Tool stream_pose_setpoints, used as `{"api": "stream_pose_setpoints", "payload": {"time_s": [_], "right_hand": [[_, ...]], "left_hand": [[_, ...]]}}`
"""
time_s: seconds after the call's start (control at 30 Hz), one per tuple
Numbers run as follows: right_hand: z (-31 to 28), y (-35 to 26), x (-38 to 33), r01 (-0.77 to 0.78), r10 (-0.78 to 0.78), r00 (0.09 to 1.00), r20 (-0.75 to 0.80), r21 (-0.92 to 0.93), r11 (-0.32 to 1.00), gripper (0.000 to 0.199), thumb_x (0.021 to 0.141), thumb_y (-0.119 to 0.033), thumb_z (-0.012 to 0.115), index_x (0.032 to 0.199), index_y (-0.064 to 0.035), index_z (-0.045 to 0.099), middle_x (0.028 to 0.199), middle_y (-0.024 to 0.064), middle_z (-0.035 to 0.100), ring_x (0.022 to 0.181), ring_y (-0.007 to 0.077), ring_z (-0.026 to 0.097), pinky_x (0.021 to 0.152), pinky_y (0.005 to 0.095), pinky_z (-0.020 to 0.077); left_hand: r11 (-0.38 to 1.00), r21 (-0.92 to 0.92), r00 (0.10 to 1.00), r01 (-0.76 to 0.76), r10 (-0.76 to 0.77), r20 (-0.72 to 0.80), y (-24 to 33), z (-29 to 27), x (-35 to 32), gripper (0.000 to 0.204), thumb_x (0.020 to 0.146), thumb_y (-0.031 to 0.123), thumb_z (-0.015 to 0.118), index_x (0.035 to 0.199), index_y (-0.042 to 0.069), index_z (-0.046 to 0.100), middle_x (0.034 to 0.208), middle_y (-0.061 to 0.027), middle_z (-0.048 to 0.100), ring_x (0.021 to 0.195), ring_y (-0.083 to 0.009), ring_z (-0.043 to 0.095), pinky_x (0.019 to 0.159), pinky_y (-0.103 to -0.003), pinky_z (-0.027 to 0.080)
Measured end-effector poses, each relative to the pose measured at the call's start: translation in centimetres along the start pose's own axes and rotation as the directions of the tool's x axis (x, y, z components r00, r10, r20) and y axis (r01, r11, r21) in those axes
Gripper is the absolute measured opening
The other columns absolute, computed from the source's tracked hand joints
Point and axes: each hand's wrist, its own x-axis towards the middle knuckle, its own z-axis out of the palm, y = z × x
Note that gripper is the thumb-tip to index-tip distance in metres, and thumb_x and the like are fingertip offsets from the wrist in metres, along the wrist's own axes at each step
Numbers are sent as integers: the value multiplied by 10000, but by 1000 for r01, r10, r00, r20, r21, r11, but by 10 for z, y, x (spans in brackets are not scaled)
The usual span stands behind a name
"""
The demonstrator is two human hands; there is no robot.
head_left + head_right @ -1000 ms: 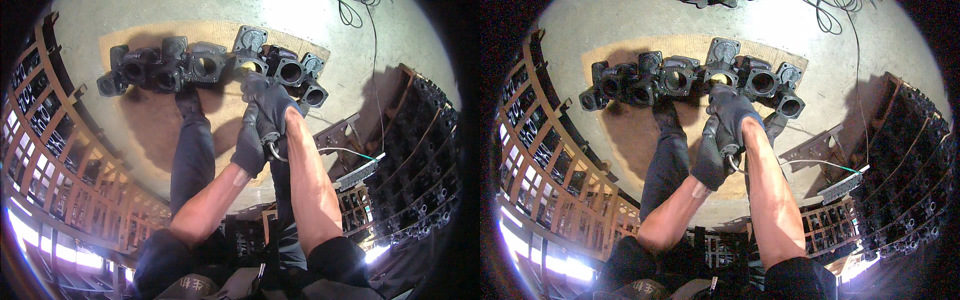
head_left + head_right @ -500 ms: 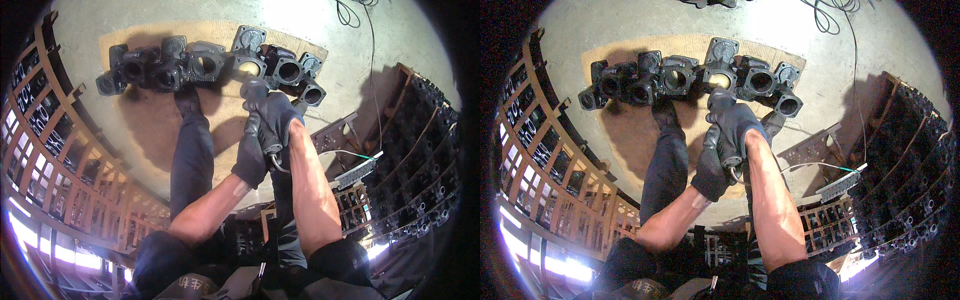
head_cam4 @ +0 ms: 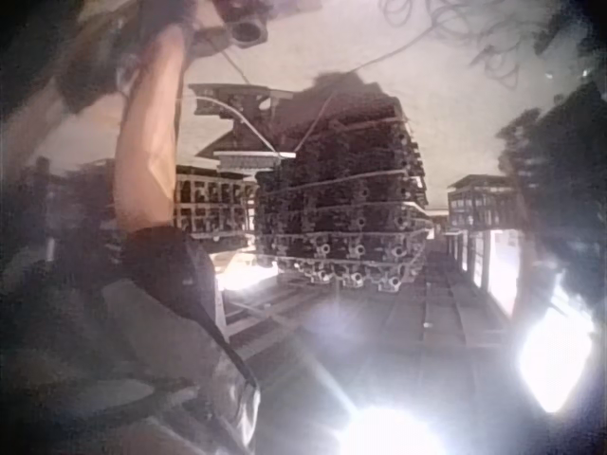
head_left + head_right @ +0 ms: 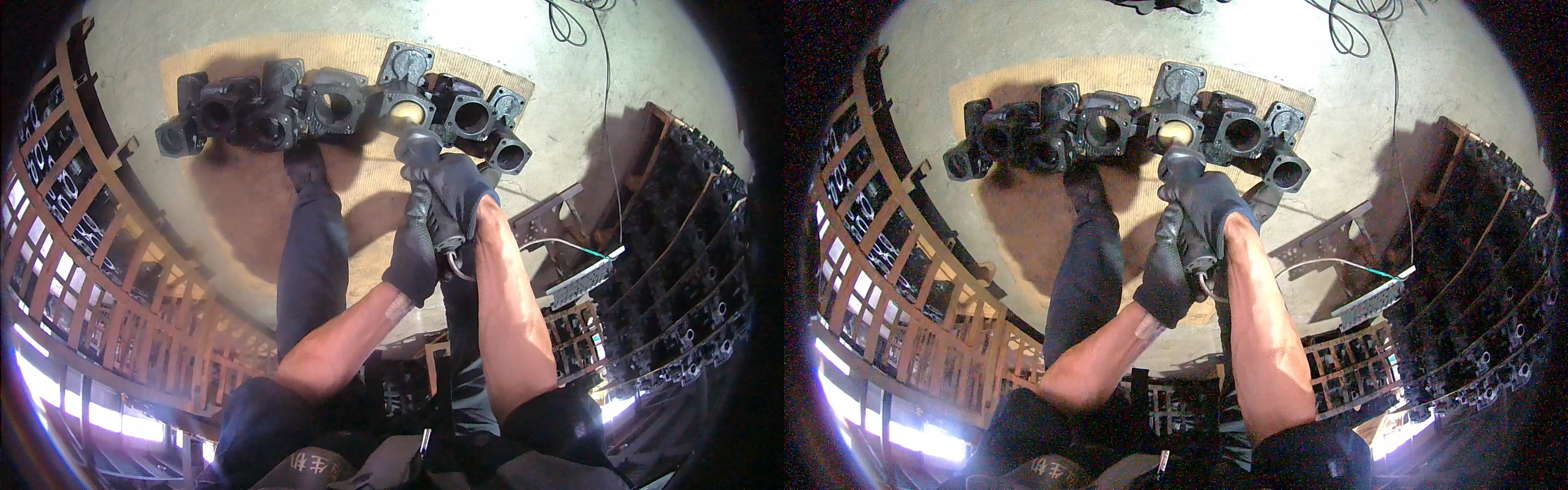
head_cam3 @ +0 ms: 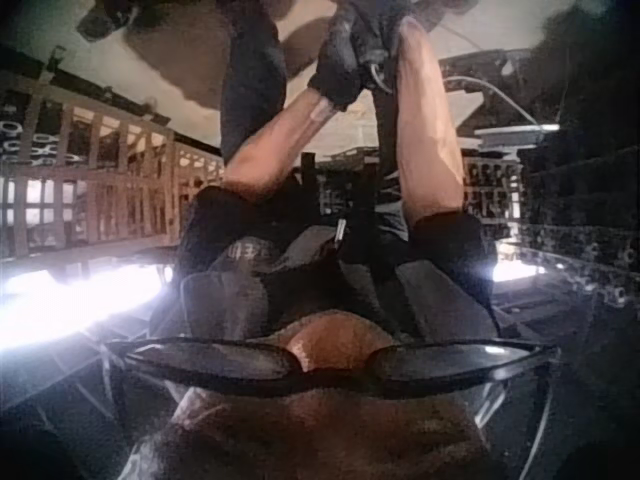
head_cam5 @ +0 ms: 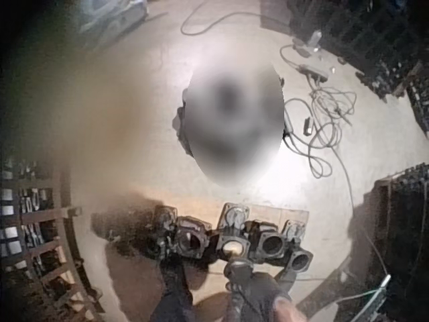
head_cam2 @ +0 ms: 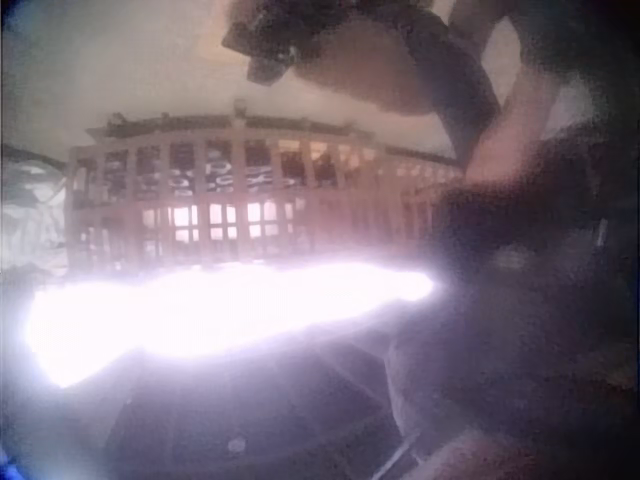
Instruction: The person uses a handheld rotary tool to grind the interior surfaces of several dark metal parts laid out on the floor. They then switch to an angle grinder to work on the exterior surfaces of the same parts.
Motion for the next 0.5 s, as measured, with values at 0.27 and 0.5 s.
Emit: {"api": "stream_pose_setpoints", "payload": {"time_s": [0.27,0.5], "right_hand": [[-2,-3,35,97,-97,995,6,-6,995,330,874,-333,543,1008,-48,643,830,84,650,703,184,549,656,371,461],[2,5,48,251,-250,968,-8,10,968,333,874,-338,571,977,-44,689,821,84,671,710,187,566,639,365,464]], "left_hand": [[996,-79,999,31,-34,-33,19,28,14,451,1011,461,423,1217,104,604,1083,-9,689,845,-138,667,724,-284,569],[999,-35,1000,17,-17,-16,28,36,6,449,1015,466,413,1222,116,603,1098,1,677,859,-125,662,696,-266,561]]}}
